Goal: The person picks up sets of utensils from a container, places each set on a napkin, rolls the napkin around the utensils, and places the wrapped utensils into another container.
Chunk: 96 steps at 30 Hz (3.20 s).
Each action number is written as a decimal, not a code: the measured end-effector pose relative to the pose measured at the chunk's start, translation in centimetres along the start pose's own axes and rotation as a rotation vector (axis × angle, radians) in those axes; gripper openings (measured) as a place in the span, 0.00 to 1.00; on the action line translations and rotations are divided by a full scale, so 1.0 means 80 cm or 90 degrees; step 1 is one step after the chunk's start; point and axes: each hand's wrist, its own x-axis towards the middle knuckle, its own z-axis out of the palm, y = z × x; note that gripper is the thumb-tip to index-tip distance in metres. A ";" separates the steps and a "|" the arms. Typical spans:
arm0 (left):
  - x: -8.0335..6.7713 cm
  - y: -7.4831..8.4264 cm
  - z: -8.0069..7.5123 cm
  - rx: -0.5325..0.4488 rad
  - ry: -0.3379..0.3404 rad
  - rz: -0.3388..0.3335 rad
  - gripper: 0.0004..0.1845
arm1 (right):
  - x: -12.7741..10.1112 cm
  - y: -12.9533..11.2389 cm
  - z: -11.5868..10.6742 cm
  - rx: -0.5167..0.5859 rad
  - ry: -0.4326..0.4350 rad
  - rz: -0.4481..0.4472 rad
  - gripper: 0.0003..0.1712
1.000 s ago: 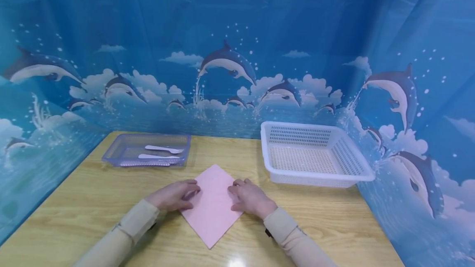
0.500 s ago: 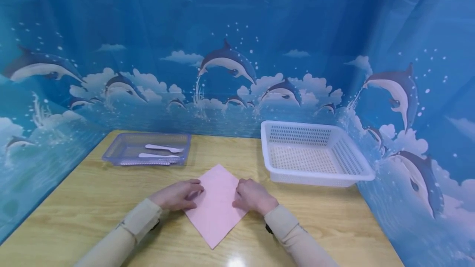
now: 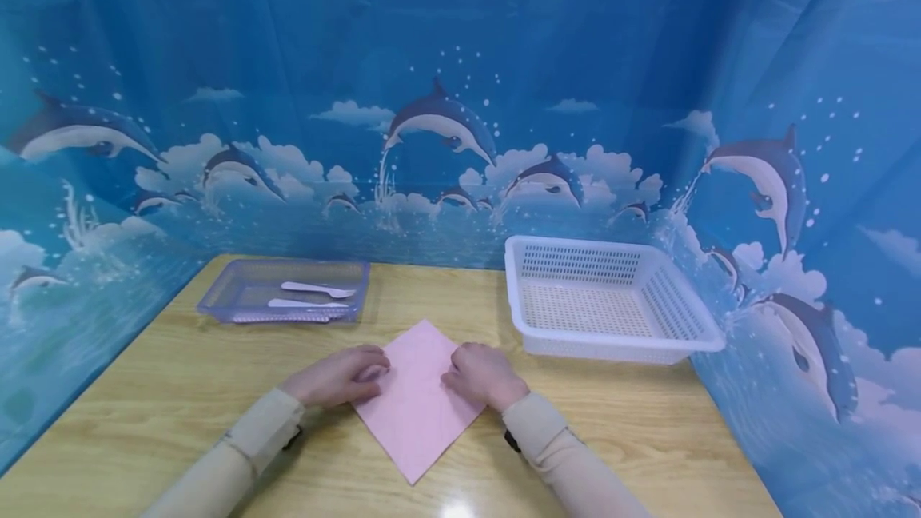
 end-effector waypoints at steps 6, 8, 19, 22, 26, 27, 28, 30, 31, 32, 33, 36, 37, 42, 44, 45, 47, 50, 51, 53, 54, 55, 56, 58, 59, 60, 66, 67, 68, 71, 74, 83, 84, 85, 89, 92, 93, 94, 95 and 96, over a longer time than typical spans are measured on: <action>-0.008 -0.017 -0.018 -0.015 0.068 -0.005 0.18 | 0.011 -0.008 0.001 -0.001 0.016 -0.003 0.23; -0.011 -0.022 -0.025 -0.016 0.086 -0.017 0.17 | 0.018 -0.012 0.003 0.002 0.016 -0.004 0.22; -0.025 -0.051 -0.044 -0.030 0.149 -0.079 0.16 | 0.058 -0.041 0.011 0.007 0.024 -0.036 0.10; -0.030 -0.060 -0.053 -0.025 0.170 -0.114 0.15 | 0.070 -0.051 0.012 0.010 0.023 -0.040 0.11; -0.031 -0.070 -0.068 -0.008 0.209 -0.135 0.12 | 0.091 -0.065 0.014 0.015 0.028 -0.055 0.10; -0.031 -0.072 -0.072 -0.003 0.219 -0.139 0.11 | 0.097 -0.068 0.015 0.019 0.029 -0.056 0.10; -0.031 -0.074 -0.075 0.002 0.228 -0.140 0.10 | 0.103 -0.071 0.016 0.023 0.034 -0.058 0.10; -0.030 -0.079 -0.081 0.011 0.244 -0.143 0.09 | 0.115 -0.079 0.019 0.032 0.049 -0.061 0.09; -0.029 -0.082 -0.083 0.018 0.252 -0.146 0.08 | 0.120 -0.082 0.021 0.033 0.060 -0.063 0.09; -0.029 -0.084 -0.085 0.027 0.259 -0.151 0.08 | 0.125 -0.086 0.022 0.036 0.070 -0.065 0.09; -0.028 -0.087 -0.086 0.029 0.264 -0.159 0.08 | 0.131 -0.089 0.023 0.035 0.081 -0.068 0.09; -0.028 -0.092 -0.089 0.044 0.287 -0.179 0.08 | 0.144 -0.099 0.027 0.034 0.115 -0.074 0.10; -0.027 -0.093 -0.090 0.051 0.297 -0.185 0.08 | 0.148 -0.102 0.028 0.033 0.123 -0.072 0.10; -0.020 -0.095 -0.093 0.070 0.360 -0.207 0.10 | 0.165 -0.110 0.030 0.033 0.159 -0.054 0.15; -0.015 -0.097 -0.093 0.082 0.380 -0.213 0.11 | 0.171 -0.113 0.030 0.025 0.163 -0.058 0.20; -0.013 -0.098 -0.094 0.088 0.386 -0.217 0.11 | 0.173 -0.114 0.031 0.021 0.163 -0.063 0.22; -0.009 -0.100 -0.094 0.100 0.384 -0.227 0.11 | 0.178 -0.117 0.032 -0.002 0.155 -0.078 0.23; -0.004 -0.103 -0.096 0.102 0.356 -0.241 0.14 | 0.184 -0.119 0.035 -0.028 0.142 -0.095 0.19; -0.002 -0.104 -0.097 0.099 0.345 -0.242 0.15 | 0.185 -0.120 0.036 -0.033 0.138 -0.099 0.18; 0.000 -0.107 -0.098 0.095 0.326 -0.243 0.17 | 0.188 -0.121 0.037 -0.035 0.129 -0.104 0.16; 0.001 -0.108 -0.099 0.094 0.318 -0.243 0.18 | 0.189 -0.121 0.037 -0.033 0.124 -0.103 0.16; 0.001 -0.109 -0.100 0.094 0.307 -0.246 0.20 | 0.191 -0.121 0.037 -0.034 0.120 -0.103 0.15; 0.001 -0.111 -0.100 0.093 0.296 -0.253 0.22 | 0.192 -0.122 0.037 -0.030 0.115 -0.101 0.14; 0.002 -0.115 -0.100 0.098 0.277 -0.263 0.25 | 0.193 -0.122 0.038 -0.026 0.109 -0.100 0.13; 0.002 -0.117 -0.100 0.102 0.266 -0.266 0.27 | 0.194 -0.122 0.039 -0.022 0.107 -0.099 0.13; 0.002 -0.119 -0.099 0.103 0.254 -0.272 0.27 | 0.194 -0.122 0.040 -0.021 0.105 -0.098 0.13; 0.001 -0.135 -0.098 0.110 0.190 -0.295 0.28 | 0.196 -0.123 0.043 -0.005 0.095 -0.083 0.20; 0.000 -0.138 -0.098 0.108 0.183 -0.295 0.28 | 0.197 -0.123 0.043 0.000 0.093 -0.078 0.21; 0.000 -0.140 -0.099 0.103 0.176 -0.296 0.28 | 0.197 -0.124 0.042 0.006 0.092 -0.072 0.22; 0.000 -0.145 -0.103 0.101 0.154 -0.304 0.27 | 0.199 -0.125 0.040 0.026 0.077 -0.051 0.23; 0.000 -0.145 -0.108 0.109 0.121 -0.323 0.27 | 0.200 -0.126 0.040 0.034 0.071 -0.043 0.23; 0.003 -0.155 -0.106 0.137 0.102 -0.337 0.30 | 0.200 -0.128 0.039 0.036 0.072 -0.025 0.20; 0.004 -0.157 -0.104 0.142 0.106 -0.336 0.31 | 0.200 -0.128 0.040 0.033 0.074 -0.023 0.20; 0.005 -0.159 -0.103 0.149 0.111 -0.335 0.32 | 0.200 -0.128 0.040 0.030 0.077 -0.020 0.20; 0.007 -0.166 -0.097 0.161 0.123 -0.331 0.35 | 0.201 -0.129 0.042 0.023 0.078 -0.014 0.20; 0.008 -0.171 -0.093 0.158 0.124 -0.330 0.35 | 0.202 -0.130 0.044 0.025 0.077 -0.014 0.19; 0.008 -0.172 -0.093 0.156 0.125 -0.330 0.36 | 0.202 -0.130 0.044 0.024 0.077 -0.014 0.18; 0.008 -0.174 -0.092 0.152 0.124 -0.330 0.36 | 0.202 -0.130 0.044 0.024 0.079 -0.014 0.18; 0.008 -0.175 -0.092 0.149 0.123 -0.331 0.37 | 0.202 -0.129 0.044 0.024 0.081 -0.014 0.17; 0.009 -0.175 -0.092 0.145 0.121 -0.331 0.37 | 0.203 -0.129 0.044 0.022 0.085 -0.014 0.17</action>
